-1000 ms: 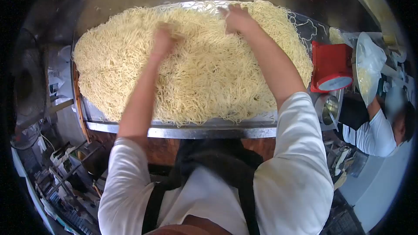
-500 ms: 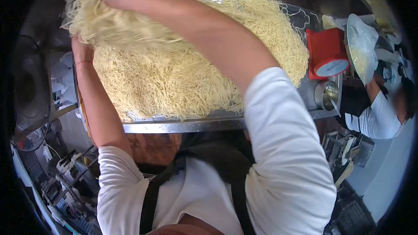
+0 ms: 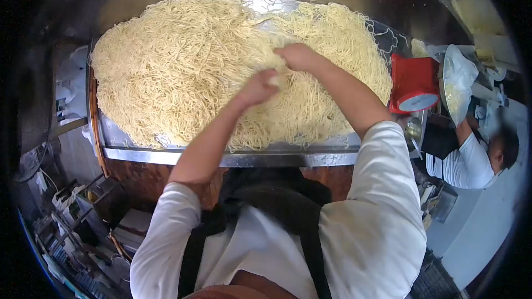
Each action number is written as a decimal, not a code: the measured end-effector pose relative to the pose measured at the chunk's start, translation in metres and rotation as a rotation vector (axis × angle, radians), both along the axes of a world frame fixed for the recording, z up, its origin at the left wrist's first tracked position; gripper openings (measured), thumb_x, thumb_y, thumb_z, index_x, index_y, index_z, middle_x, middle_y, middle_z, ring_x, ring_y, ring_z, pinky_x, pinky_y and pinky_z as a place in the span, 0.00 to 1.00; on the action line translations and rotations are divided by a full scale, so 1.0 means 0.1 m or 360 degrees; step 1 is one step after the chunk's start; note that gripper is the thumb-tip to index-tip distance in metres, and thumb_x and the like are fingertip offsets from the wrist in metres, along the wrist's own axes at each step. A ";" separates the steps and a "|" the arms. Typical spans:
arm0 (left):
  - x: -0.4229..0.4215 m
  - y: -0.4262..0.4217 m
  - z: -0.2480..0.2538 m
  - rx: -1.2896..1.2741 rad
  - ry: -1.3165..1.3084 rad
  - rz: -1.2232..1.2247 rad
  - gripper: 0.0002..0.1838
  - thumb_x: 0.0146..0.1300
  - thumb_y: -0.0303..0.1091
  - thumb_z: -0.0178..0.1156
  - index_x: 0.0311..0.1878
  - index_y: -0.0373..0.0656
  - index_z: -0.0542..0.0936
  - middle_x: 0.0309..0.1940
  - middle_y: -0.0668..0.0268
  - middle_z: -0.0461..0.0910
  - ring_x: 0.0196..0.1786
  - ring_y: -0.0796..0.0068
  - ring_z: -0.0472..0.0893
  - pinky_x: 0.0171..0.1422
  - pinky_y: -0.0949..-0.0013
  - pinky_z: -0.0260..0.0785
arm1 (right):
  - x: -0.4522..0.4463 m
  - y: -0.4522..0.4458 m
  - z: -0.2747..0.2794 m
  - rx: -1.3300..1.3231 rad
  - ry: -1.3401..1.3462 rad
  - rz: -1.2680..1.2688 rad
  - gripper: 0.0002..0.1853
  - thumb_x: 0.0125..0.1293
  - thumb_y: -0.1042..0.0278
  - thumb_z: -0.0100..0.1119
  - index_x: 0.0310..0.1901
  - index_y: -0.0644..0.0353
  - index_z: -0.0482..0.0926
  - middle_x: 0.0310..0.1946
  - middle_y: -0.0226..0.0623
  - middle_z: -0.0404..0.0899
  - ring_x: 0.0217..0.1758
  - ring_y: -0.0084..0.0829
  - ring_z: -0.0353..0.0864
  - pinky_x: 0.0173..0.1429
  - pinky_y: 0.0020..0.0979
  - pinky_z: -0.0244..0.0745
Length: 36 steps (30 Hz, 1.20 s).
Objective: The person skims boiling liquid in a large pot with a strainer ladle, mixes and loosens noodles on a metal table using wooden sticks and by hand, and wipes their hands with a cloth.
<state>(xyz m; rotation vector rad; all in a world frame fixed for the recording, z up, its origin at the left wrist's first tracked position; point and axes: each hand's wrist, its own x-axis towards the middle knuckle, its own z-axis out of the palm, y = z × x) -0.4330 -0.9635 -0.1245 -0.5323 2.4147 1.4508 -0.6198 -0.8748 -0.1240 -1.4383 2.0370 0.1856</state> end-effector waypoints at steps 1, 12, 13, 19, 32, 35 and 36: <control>0.08 -0.27 0.26 0.0215 0.0126 0.0172 0.21 0.59 0.37 0.67 0.55 0.46 0.77 0.52 0.58 0.78 0.55 0.65 0.77 0.60 0.63 0.72 | 0.00 -0.04 0.00 0.0004 -0.0122 -0.0046 0.27 0.58 0.77 0.64 0.61 0.51 0.77 0.55 0.44 0.80 0.54 0.38 0.81 0.59 0.41 0.75; 0.98 -1.61 1.34 -0.0885 0.0040 -0.0001 0.29 0.67 0.42 0.60 0.67 0.38 0.70 0.62 0.43 0.73 0.62 0.53 0.76 0.65 0.62 0.69 | 0.14 -0.65 1.38 -0.0455 -0.0419 0.0155 0.43 0.56 0.73 0.67 0.74 0.52 0.59 0.71 0.47 0.62 0.72 0.43 0.66 0.76 0.42 0.63; 1.03 -1.46 1.41 -0.0796 -0.0210 -0.0047 0.30 0.68 0.46 0.60 0.67 0.38 0.70 0.61 0.44 0.74 0.59 0.51 0.78 0.64 0.61 0.70 | -0.20 -0.60 1.13 -0.0236 -0.0235 0.0089 0.44 0.56 0.73 0.68 0.74 0.52 0.59 0.72 0.46 0.60 0.72 0.42 0.65 0.76 0.44 0.63; 0.89 -1.13 1.14 -0.0304 -0.0130 0.0441 0.30 0.65 0.48 0.63 0.65 0.41 0.73 0.53 0.51 0.81 0.45 0.58 0.84 0.55 0.62 0.74 | -0.24 -0.87 -0.42 -0.0273 0.0375 -0.0351 0.33 0.62 0.73 0.60 0.71 0.55 0.66 0.67 0.50 0.68 0.70 0.40 0.69 0.74 0.42 0.64; 0.71 -1.09 1.15 0.0318 0.0254 0.0950 0.27 0.70 0.39 0.60 0.68 0.38 0.68 0.46 0.62 0.78 0.37 0.75 0.82 0.37 0.72 0.74 | 0.45 -0.21 1.14 -0.0590 -0.0206 -0.0168 0.29 0.67 0.64 0.60 0.69 0.51 0.67 0.63 0.44 0.75 0.65 0.44 0.74 0.71 0.44 0.67; 0.71 -1.12 0.79 0.0240 0.0074 0.0878 0.28 0.68 0.40 0.61 0.67 0.38 0.69 0.44 0.62 0.79 0.37 0.75 0.81 0.37 0.72 0.74 | 0.08 -0.05 0.46 0.0096 -0.0056 -0.0214 0.32 0.66 0.62 0.63 0.71 0.50 0.65 0.68 0.46 0.68 0.71 0.46 0.66 0.76 0.44 0.61; 0.68 -1.13 0.64 0.0243 0.0050 0.0892 0.28 0.68 0.41 0.61 0.66 0.37 0.69 0.43 0.62 0.80 0.36 0.76 0.81 0.37 0.73 0.74 | 0.14 -0.09 0.34 -0.0221 0.0082 -0.0428 0.31 0.66 0.62 0.63 0.70 0.52 0.66 0.68 0.47 0.69 0.71 0.47 0.67 0.75 0.44 0.62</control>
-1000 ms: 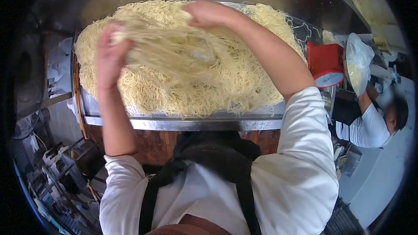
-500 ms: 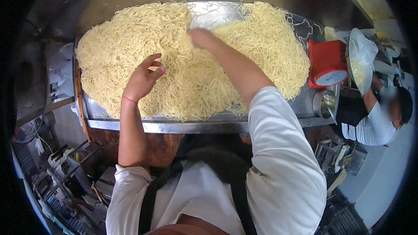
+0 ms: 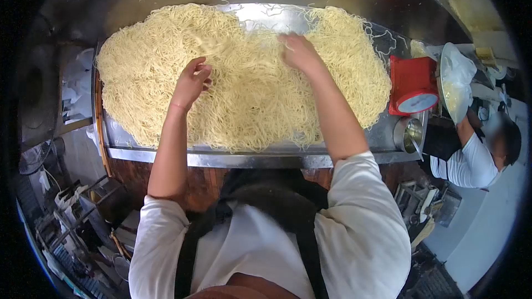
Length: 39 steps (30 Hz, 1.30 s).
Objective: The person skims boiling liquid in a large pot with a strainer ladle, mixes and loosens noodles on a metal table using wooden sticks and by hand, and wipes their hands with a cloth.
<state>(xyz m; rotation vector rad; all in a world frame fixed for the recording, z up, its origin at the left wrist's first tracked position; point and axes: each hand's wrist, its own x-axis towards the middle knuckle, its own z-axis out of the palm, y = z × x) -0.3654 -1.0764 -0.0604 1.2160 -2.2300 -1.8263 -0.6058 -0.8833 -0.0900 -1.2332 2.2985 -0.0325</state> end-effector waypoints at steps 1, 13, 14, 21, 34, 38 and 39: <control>-0.05 0.01 -0.20 0.0057 -0.0005 0.0014 0.28 0.68 0.41 0.61 0.66 0.37 0.69 0.43 0.62 0.80 0.36 0.75 0.80 0.37 0.73 0.74 | 0.10 -0.02 -0.13 -0.0300 0.0162 -0.0225 0.30 0.66 0.62 0.63 0.69 0.53 0.68 0.67 0.48 0.69 0.70 0.48 0.68 0.74 0.44 0.64; -0.21 0.21 0.27 0.0928 0.0372 0.0726 0.21 0.73 0.42 0.55 0.62 0.40 0.72 0.53 0.59 0.79 0.51 0.66 0.79 0.54 0.65 0.75 | 0.99 0.10 0.98 -0.0438 -0.1077 -0.0754 0.12 0.67 0.66 0.61 0.49 0.60 0.77 0.36 0.41 0.82 0.34 0.35 0.80 0.42 0.36 0.78; -0.13 0.11 0.32 0.0793 0.0514 0.0736 0.21 0.73 0.41 0.55 0.62 0.40 0.73 0.51 0.59 0.80 0.48 0.68 0.80 0.50 0.66 0.75 | 0.79 0.28 0.85 -0.0656 -0.0863 -0.0911 0.13 0.67 0.68 0.61 0.51 0.60 0.77 0.35 0.41 0.82 0.33 0.34 0.79 0.40 0.35 0.79; 0.13 -0.11 -0.14 -0.0194 -0.0401 -0.0108 0.14 0.73 0.36 0.54 0.54 0.40 0.81 0.36 0.65 0.84 0.35 0.79 0.80 0.37 0.73 0.72 | 0.48 0.32 -0.09 -0.0686 0.0394 -0.0309 0.26 0.64 0.67 0.63 0.64 0.56 0.72 0.64 0.48 0.70 0.67 0.45 0.68 0.71 0.40 0.66; 1.00 -0.58 0.15 -0.0546 -0.0380 0.0019 0.15 0.70 0.40 0.54 0.45 0.37 0.81 0.30 0.61 0.84 0.33 0.68 0.82 0.40 0.66 0.76 | 0.39 0.02 0.67 -0.0150 -0.0388 -0.0707 0.20 0.63 0.74 0.60 0.57 0.50 0.78 0.52 0.40 0.81 0.54 0.39 0.80 0.62 0.37 0.75; 0.82 -0.47 -0.15 -0.1633 -0.0700 -0.0252 0.24 0.64 0.38 0.62 0.61 0.41 0.76 0.53 0.46 0.79 0.60 0.49 0.75 0.63 0.54 0.70 | 0.11 0.47 -0.13 0.0021 0.0655 -0.0552 0.34 0.61 0.69 0.63 0.70 0.44 0.66 0.69 0.45 0.66 0.72 0.47 0.63 0.70 0.47 0.66; 0.52 -0.39 -0.12 -0.1291 -0.0445 -0.0076 0.31 0.61 0.37 0.67 0.67 0.44 0.71 0.68 0.44 0.66 0.72 0.47 0.62 0.74 0.53 0.60 | 0.23 0.36 -0.08 0.0108 0.0564 -0.0629 0.36 0.61 0.69 0.63 0.72 0.43 0.64 0.71 0.47 0.62 0.74 0.49 0.59 0.71 0.50 0.64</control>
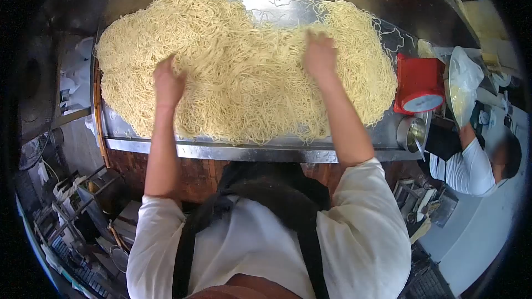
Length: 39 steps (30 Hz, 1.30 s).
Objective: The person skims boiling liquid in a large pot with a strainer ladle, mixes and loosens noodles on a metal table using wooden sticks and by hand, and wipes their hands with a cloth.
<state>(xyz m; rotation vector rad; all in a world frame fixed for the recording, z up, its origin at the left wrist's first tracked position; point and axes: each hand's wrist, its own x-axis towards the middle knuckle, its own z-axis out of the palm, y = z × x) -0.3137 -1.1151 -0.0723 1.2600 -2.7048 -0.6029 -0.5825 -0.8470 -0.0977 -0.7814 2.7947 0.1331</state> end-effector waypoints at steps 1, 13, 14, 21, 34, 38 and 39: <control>-0.30 0.12 -0.18 0.0011 0.0297 -0.0134 0.33 0.61 0.39 0.68 0.68 0.42 0.70 0.69 0.43 0.64 0.74 0.45 0.59 0.76 0.50 0.56 | 0.12 -0.19 -0.06 0.0014 -0.0331 0.0084 0.40 0.60 0.67 0.64 0.74 0.45 0.61 0.75 0.44 0.56 0.76 0.51 0.56 0.71 0.56 0.63; -1.54 -0.05 0.82 0.0301 0.1128 -0.0628 0.23 0.68 0.32 0.56 0.65 0.36 0.70 0.60 0.46 0.74 0.61 0.53 0.75 0.68 0.61 0.67 | -0.16 -0.90 1.42 -0.2207 -0.0508 0.0787 0.31 0.61 0.77 0.54 0.67 0.66 0.62 0.65 0.52 0.67 0.69 0.46 0.67 0.73 0.42 0.61; -1.51 -0.11 0.66 0.0289 0.0768 -0.0684 0.25 0.67 0.31 0.57 0.67 0.37 0.69 0.62 0.46 0.73 0.63 0.53 0.74 0.69 0.61 0.66 | 0.01 -0.94 1.37 -0.1911 0.0130 0.0636 0.29 0.63 0.75 0.53 0.66 0.67 0.62 0.64 0.51 0.67 0.68 0.44 0.67 0.72 0.40 0.61; -0.66 0.36 -0.50 0.0659 0.0071 -0.0447 0.40 0.62 0.47 0.68 0.73 0.44 0.63 0.67 0.41 0.63 0.68 0.44 0.68 0.75 0.53 0.61 | 0.71 -0.23 0.41 0.0035 -0.0492 0.0211 0.42 0.63 0.63 0.63 0.77 0.47 0.52 0.77 0.48 0.48 0.79 0.46 0.50 0.77 0.43 0.58; -0.54 0.33 0.71 0.0325 0.0797 -0.0751 0.36 0.61 0.37 0.66 0.70 0.37 0.65 0.64 0.45 0.69 0.70 0.49 0.66 0.75 0.54 0.59 | 0.67 -0.61 1.49 -0.1594 -0.0286 0.0496 0.35 0.57 0.84 0.60 0.68 0.50 0.69 0.61 0.50 0.74 0.67 0.47 0.70 0.70 0.43 0.69; -0.12 0.41 0.25 0.0267 0.0334 -0.0423 0.41 0.58 0.48 0.69 0.70 0.39 0.66 0.66 0.38 0.64 0.71 0.37 0.61 0.76 0.50 0.55 | 0.54 0.17 0.63 -0.0457 -0.0267 0.0477 0.46 0.53 0.71 0.70 0.75 0.49 0.58 0.71 0.55 0.60 0.73 0.52 0.61 0.72 0.48 0.63; 0.04 0.49 0.14 0.0301 0.0341 -0.0315 0.41 0.58 0.50 0.69 0.70 0.39 0.66 0.66 0.37 0.63 0.71 0.37 0.61 0.76 0.49 0.55 | 0.66 0.36 0.54 -0.0301 -0.0238 0.0502 0.48 0.53 0.64 0.73 0.75 0.50 0.57 0.71 0.56 0.60 0.73 0.52 0.61 0.75 0.49 0.58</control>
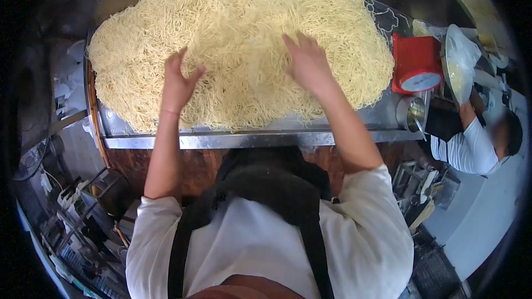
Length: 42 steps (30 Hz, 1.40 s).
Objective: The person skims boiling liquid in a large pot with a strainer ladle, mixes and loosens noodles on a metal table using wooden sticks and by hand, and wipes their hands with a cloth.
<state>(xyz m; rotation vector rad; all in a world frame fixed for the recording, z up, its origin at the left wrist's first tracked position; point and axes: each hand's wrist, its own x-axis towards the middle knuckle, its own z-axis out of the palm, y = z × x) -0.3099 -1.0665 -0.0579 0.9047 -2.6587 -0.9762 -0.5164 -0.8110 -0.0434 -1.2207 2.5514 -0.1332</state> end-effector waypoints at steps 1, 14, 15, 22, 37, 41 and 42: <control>0.09 0.10 -0.22 0.0012 -0.0155 -0.0103 0.42 0.57 0.52 0.69 0.70 0.41 0.67 0.66 0.37 0.63 0.71 0.38 0.62 0.75 0.49 0.58 | 0.16 0.01 -0.08 0.0194 -0.0080 -0.0012 0.45 0.53 0.65 0.73 0.73 0.51 0.61 0.70 0.55 0.61 0.71 0.54 0.64 0.71 0.50 0.62; 0.24 -0.02 0.60 0.0547 0.0558 0.0016 0.26 0.63 0.37 0.66 0.61 0.37 0.72 0.54 0.48 0.76 0.56 0.57 0.76 0.58 0.56 0.73 | 0.50 -0.87 0.89 -0.1465 -0.0007 0.0204 0.26 0.58 0.67 0.67 0.60 0.58 0.74 0.57 0.51 0.75 0.51 0.44 0.82 0.53 0.42 0.78; 0.26 -0.14 0.31 0.0060 0.0365 0.0029 0.27 0.62 0.38 0.67 0.61 0.37 0.72 0.54 0.48 0.75 0.58 0.54 0.75 0.59 0.54 0.72 | 0.50 -0.78 0.82 -0.1188 0.0132 0.0169 0.30 0.58 0.65 0.68 0.62 0.58 0.71 0.60 0.51 0.72 0.56 0.45 0.79 0.58 0.43 0.74; 0.53 0.46 -0.91 -0.0202 -0.0514 -0.0321 0.37 0.56 0.43 0.71 0.65 0.36 0.70 0.60 0.41 0.72 0.68 0.40 0.66 0.68 0.49 0.65 | 0.96 0.27 -0.27 0.0163 -0.0035 -0.0155 0.46 0.53 0.60 0.73 0.73 0.49 0.60 0.69 0.55 0.60 0.72 0.56 0.59 0.71 0.59 0.56; 0.51 0.09 -0.05 0.0028 -0.0271 -0.0465 0.35 0.59 0.33 0.68 0.70 0.42 0.66 0.63 0.48 0.69 0.60 0.54 0.75 0.65 0.63 0.70 | 0.39 1.18 0.17 -0.0479 -0.0314 -0.0130 0.28 0.55 0.73 0.71 0.60 0.58 0.76 0.54 0.47 0.79 0.58 0.48 0.77 0.63 0.40 0.72; 0.65 0.08 -0.25 0.0451 -0.0216 -0.0175 0.30 0.58 0.35 0.70 0.63 0.41 0.73 0.50 0.52 0.75 0.49 0.61 0.78 0.54 0.64 0.74 | -0.23 1.86 -0.32 -0.0484 0.0295 -0.0743 0.27 0.56 0.63 0.71 0.57 0.62 0.78 0.53 0.54 0.77 0.56 0.50 0.77 0.61 0.43 0.72; 0.67 0.09 -0.35 0.0435 -0.0314 -0.0134 0.29 0.58 0.37 0.70 0.62 0.40 0.73 0.48 0.51 0.76 0.49 0.58 0.78 0.54 0.62 0.73 | -0.34 1.84 -0.50 -0.0342 0.0355 -0.0877 0.27 0.57 0.61 0.69 0.57 0.61 0.78 0.54 0.54 0.76 0.56 0.50 0.77 0.60 0.44 0.73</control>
